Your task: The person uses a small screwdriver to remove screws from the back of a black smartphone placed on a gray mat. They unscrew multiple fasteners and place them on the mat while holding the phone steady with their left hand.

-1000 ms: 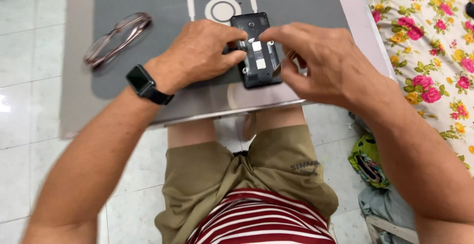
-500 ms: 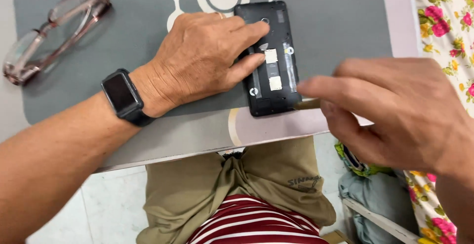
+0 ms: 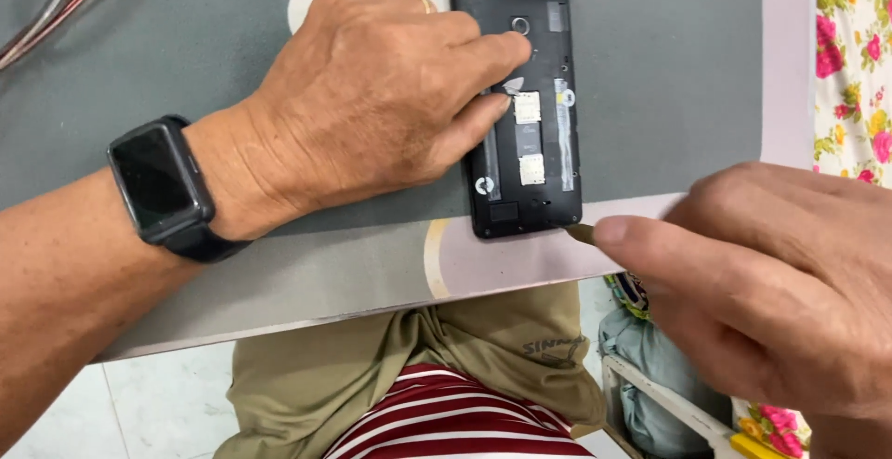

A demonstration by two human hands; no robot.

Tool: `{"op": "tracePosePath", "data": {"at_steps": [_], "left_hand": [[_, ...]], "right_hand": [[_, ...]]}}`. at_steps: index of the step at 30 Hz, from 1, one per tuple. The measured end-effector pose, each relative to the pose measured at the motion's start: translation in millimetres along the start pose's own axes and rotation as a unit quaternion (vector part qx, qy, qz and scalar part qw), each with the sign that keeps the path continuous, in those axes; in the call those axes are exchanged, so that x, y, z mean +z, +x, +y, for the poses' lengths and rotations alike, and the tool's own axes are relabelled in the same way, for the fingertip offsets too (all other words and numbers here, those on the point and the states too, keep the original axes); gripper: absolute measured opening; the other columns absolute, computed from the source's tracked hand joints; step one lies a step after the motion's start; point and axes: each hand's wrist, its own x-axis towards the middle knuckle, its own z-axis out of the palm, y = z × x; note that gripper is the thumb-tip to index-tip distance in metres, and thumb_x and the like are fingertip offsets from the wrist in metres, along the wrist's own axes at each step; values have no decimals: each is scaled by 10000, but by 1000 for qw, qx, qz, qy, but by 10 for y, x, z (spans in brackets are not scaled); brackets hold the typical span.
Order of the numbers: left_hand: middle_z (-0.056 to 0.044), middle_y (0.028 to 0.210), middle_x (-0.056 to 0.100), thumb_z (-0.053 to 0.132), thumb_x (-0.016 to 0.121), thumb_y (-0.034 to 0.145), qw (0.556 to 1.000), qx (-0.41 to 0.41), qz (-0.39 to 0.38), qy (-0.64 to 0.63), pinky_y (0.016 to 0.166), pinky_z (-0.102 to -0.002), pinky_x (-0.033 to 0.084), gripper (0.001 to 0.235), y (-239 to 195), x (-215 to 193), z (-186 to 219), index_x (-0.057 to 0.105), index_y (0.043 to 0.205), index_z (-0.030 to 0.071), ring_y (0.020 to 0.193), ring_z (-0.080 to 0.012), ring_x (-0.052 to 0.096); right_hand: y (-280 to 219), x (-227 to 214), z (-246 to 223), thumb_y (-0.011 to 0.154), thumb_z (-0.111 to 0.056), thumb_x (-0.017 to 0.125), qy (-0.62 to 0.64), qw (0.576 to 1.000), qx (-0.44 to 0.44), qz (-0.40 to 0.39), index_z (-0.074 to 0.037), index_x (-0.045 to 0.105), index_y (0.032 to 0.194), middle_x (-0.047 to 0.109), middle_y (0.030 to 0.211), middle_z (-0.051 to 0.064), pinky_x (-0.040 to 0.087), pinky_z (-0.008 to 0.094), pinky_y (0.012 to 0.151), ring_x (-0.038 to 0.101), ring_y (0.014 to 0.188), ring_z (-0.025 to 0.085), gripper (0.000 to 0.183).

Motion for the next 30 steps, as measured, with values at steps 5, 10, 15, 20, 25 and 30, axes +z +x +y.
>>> {"op": "tracePosePath", "data": {"at_steps": [5,10,15,20,25,30], "left_hand": [[74,776,599,408,839,1067,1000,-12,7,-23,573,-409,518,239,-6,30,2,674,1102,238,689,-217,654],[76,783,606,469,865,1057,1000,-8,-1,-6,574,-394,528,310,27,-34,-8,674,1141,240,687,-204,657],[55,701,649,586,836,1037,999,-41,-17,1,518,-387,524,481,30,-54,16,715,1281,190,604,-220,658],[104,552,547,836,838,941,993,-106,-22,51,460,-352,449,763,-1,-83,27,701,1316,186,475,-162,565],[102,485,530,902,690,992,988,-123,-71,55,417,-346,434,786,11,-71,49,683,1226,151,396,-154,516],[90,405,446,852,676,980,987,-131,-73,56,399,-347,401,725,-23,-58,59,725,1233,174,348,-163,454]], "right_hand": [[59,-46,-90,1011,-6,697,23,999,19,-38,-28,572,1385,541,682,67,523,449,637,492,556,291,395],[-24,-17,-46,1005,33,651,10,1000,8,-15,-131,559,1425,613,849,60,519,405,654,556,664,285,460],[140,-63,-126,977,-49,748,11,1000,18,10,9,632,1255,498,644,68,498,403,575,440,525,281,306],[59,138,-131,974,-18,639,16,995,18,100,-54,682,1135,517,728,83,464,396,561,475,573,266,170],[4,164,-81,970,30,518,-29,995,-1,94,-128,641,1270,550,792,35,445,378,560,455,591,249,361],[63,119,-76,1007,-46,561,-29,995,-25,95,-93,665,1231,467,713,24,428,382,542,426,556,230,251]]}}
